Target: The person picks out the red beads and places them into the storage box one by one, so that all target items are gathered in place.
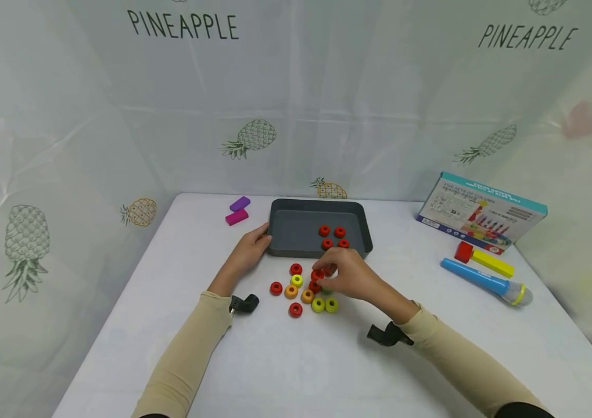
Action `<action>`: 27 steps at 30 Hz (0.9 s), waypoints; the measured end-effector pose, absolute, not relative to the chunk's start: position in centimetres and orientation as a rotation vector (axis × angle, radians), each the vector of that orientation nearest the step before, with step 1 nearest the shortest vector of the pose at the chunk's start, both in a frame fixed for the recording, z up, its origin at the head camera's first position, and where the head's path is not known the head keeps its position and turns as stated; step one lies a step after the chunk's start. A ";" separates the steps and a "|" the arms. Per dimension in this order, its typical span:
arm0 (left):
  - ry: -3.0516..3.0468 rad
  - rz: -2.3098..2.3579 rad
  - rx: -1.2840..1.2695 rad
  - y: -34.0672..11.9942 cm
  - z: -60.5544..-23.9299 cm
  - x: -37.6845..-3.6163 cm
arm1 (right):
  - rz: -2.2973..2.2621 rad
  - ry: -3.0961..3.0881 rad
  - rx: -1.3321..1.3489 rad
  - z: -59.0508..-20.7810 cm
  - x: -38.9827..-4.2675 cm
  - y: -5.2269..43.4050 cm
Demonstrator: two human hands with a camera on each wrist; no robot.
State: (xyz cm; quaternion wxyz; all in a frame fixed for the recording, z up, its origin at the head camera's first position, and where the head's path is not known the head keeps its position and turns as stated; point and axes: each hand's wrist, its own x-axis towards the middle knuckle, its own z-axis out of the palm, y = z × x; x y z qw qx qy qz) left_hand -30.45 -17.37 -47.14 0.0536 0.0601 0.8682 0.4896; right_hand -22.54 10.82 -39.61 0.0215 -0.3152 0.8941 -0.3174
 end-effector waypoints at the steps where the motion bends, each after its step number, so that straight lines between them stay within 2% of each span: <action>1: 2.639 1.489 0.179 -17.4 -47.1 -30.4 | -0.984 2.771 -0.976 -39.6 -22.7 10.8; 27: 2.627 1.495 0.141 -17.2 -47.2 -30.5 | -1.021 2.789 -0.895 -39.7 -27.3 10.1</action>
